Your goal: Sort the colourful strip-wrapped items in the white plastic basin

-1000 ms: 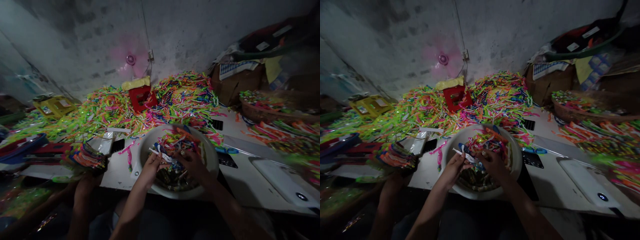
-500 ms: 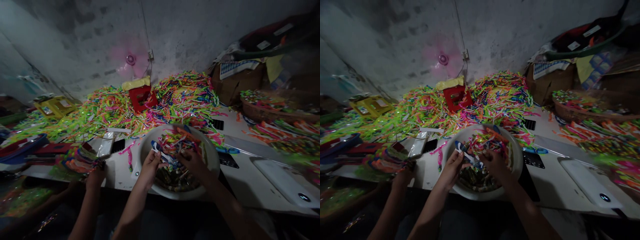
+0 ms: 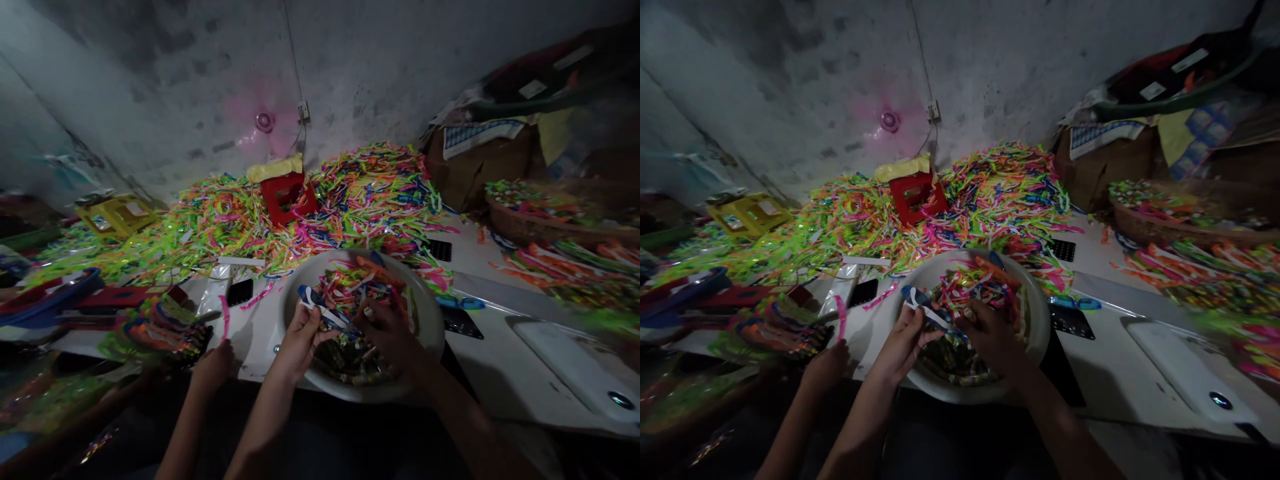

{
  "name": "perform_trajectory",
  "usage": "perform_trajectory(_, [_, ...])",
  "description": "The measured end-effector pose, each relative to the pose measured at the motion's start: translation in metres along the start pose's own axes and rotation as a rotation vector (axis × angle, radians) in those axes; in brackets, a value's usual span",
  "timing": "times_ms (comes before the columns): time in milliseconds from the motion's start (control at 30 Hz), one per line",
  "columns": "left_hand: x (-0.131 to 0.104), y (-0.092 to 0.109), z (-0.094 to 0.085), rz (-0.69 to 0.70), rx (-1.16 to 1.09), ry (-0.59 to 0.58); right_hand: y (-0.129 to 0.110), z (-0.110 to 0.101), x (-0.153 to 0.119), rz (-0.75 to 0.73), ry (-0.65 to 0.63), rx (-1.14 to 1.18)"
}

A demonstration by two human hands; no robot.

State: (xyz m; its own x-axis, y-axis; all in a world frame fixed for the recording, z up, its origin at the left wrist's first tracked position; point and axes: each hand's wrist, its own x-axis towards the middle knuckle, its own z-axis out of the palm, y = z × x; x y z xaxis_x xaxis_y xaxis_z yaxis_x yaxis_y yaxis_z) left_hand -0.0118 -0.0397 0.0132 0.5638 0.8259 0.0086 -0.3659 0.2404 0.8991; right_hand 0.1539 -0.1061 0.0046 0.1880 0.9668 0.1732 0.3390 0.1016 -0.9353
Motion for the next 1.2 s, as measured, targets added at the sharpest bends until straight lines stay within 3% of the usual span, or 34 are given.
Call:
perform_trajectory(333, [0.001, -0.003, 0.005, 0.030, 0.178, 0.059, -0.005, 0.006, -0.002, -0.103, 0.050, -0.272])
perform_trajectory(700, [0.004, -0.018, 0.004, -0.036, 0.373, -0.080, -0.014, 0.011, -0.001, -0.306, 0.090, -0.392])
perform_trajectory(867, [0.002, -0.019, 0.005, 0.029, 0.481, -0.132, -0.021, 0.011, 0.001, -0.253, 0.099, -0.447])
perform_trajectory(1033, [-0.002, -0.015, 0.009, 0.070, 0.515, -0.137, -0.024, 0.017, 0.003, -0.118, 0.122, -0.357])
perform_trajectory(1200, [-0.001, -0.014, 0.005, -0.047, 0.351, -0.127, -0.025, 0.023, 0.006, -0.065, 0.089, 0.013])
